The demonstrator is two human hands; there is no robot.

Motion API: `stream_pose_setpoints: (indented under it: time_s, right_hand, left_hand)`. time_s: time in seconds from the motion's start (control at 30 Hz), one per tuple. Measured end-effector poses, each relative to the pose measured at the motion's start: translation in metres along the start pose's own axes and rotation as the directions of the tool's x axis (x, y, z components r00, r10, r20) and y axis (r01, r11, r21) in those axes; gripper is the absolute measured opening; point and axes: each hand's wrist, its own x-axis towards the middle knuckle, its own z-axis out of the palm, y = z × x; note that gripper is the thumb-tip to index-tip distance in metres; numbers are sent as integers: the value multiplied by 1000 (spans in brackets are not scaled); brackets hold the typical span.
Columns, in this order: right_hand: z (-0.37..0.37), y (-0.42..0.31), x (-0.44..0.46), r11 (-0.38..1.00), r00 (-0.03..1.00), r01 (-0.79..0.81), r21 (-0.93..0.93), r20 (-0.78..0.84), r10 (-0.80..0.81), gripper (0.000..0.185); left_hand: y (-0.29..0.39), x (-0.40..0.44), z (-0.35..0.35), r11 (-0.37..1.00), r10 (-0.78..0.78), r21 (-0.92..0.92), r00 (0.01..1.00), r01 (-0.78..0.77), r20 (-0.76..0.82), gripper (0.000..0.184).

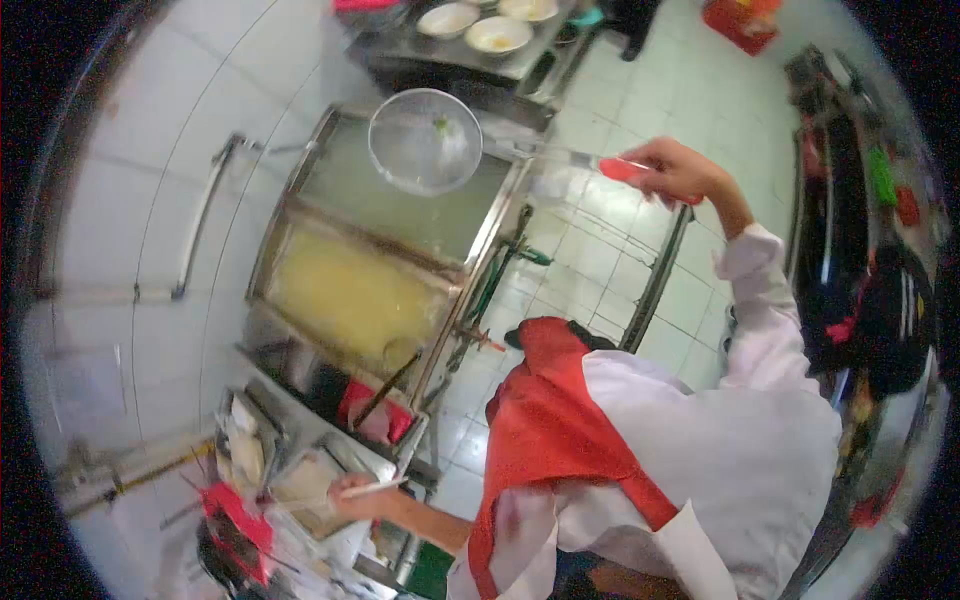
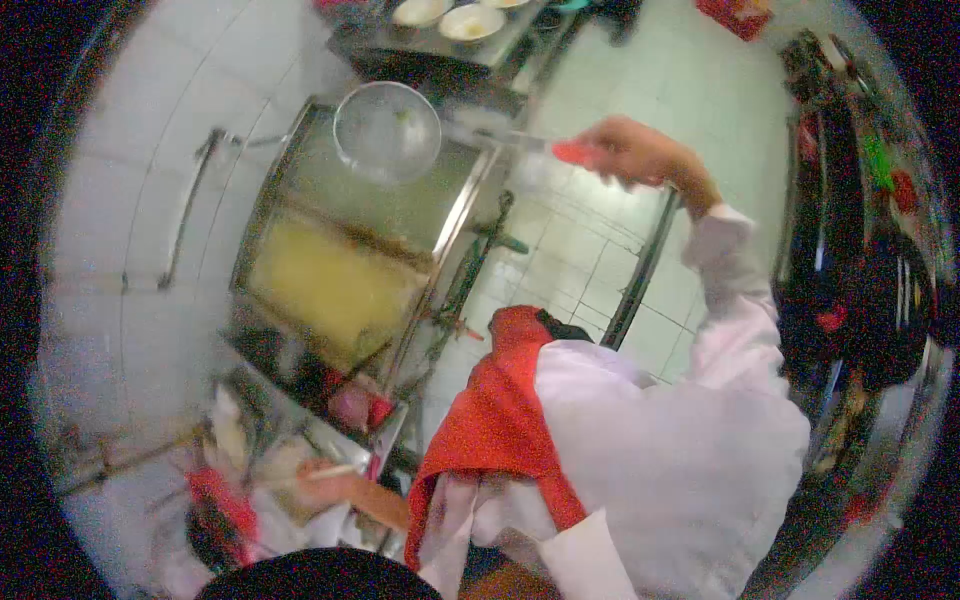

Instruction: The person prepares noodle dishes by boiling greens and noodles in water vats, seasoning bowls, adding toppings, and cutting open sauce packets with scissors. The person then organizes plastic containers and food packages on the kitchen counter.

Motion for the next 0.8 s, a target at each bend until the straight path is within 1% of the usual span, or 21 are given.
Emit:
stream_pose_setpoints:
  time_s: [0.03,0.07,0.1,0.13,0.17,0.2,0.23,0.27,0.3,0.37,0.4,0.43,0.47,0.5,0.57,0.6,0.63,0.67,0.7,0.77,0.8]
  right_hand:
    - [-6,10,6,984,991,36,-176,-117,-57,36]
    - [-7,19,9,934,968,39,-354,-220,-123,35]
    - [-1,17,15,955,953,-77,-287,-301,-13,35]
    - [1,27,33,802,940,-92,-590,-317,-125,37]
    - [7,62,63,573,903,-142,-807,-343,-260,36]
    - [19,81,82,651,862,-181,-737,-438,-256,15]
    - [26,72,91,553,907,-266,-789,-399,-133,23]
    - [39,76,93,571,867,-241,-785,-438,-237,18]
    - [48,79,99,572,870,-294,-766,-462,-171,18]
    - [62,113,115,550,864,-289,-784,-461,-202,23]
    - [69,127,120,547,855,-298,-782,-473,-211,23]
    - [75,140,124,599,858,-329,-730,-496,-134,26]
    - [79,144,123,645,859,-358,-675,-508,-55,29]
    - [83,142,114,643,854,-361,-676,-517,-65,29]
    - [97,133,86,735,819,-334,-590,-567,-83,33]
    - [103,131,70,731,813,-342,-590,-576,-84,33]
    - [111,130,53,747,740,-208,-632,-601,-302,32]
    - [118,130,36,727,620,-77,-683,-604,-501,31]
    - [123,129,19,723,620,-85,-685,-605,-500,31]
    - [129,130,-6,771,622,12,-637,-599,-504,27]
    - [130,140,-14,773,614,6,-634,-608,-503,27]
  left_hand:
    - [43,16,6,998,-19,51,997,23,-73,23]
    - [63,30,3,994,-79,-84,992,71,-96,23]
    - [84,44,-1,969,-139,-219,983,111,-119,22]
    - [81,59,-11,845,-231,-509,970,163,-72,22]
    - [108,67,-3,832,-226,-531,972,157,-68,22]
    - [148,71,7,788,-281,-590,955,174,-93,21]
    - [179,71,17,743,-338,-643,934,189,-116,21]
    - [197,69,22,738,-330,-651,936,177,-120,21]
    - [213,66,28,778,-263,-608,961,157,-89,22]
    - [233,52,42,801,-196,-585,979,128,-54,23]
    - [241,43,47,679,-261,-668,951,304,167,24]
    - [249,35,53,537,-282,-696,879,477,384,26]
    - [254,25,62,391,-229,-690,790,609,568,26]
    - [255,13,75,250,-141,-633,675,732,724,26]
    - [262,-30,116,616,-177,-498,723,610,668,24]
    - [260,-52,136,624,-209,-408,646,666,734,22]
    - [257,-71,153,630,-247,-308,560,713,791,21]
    - [252,-88,173,629,-241,-196,428,752,871,20]
    - [252,-103,190,629,-233,-80,286,773,930,21]
    - [265,-118,220,626,-238,217,-82,749,968,26]
    - [262,-131,240,633,-229,214,-85,744,970,26]
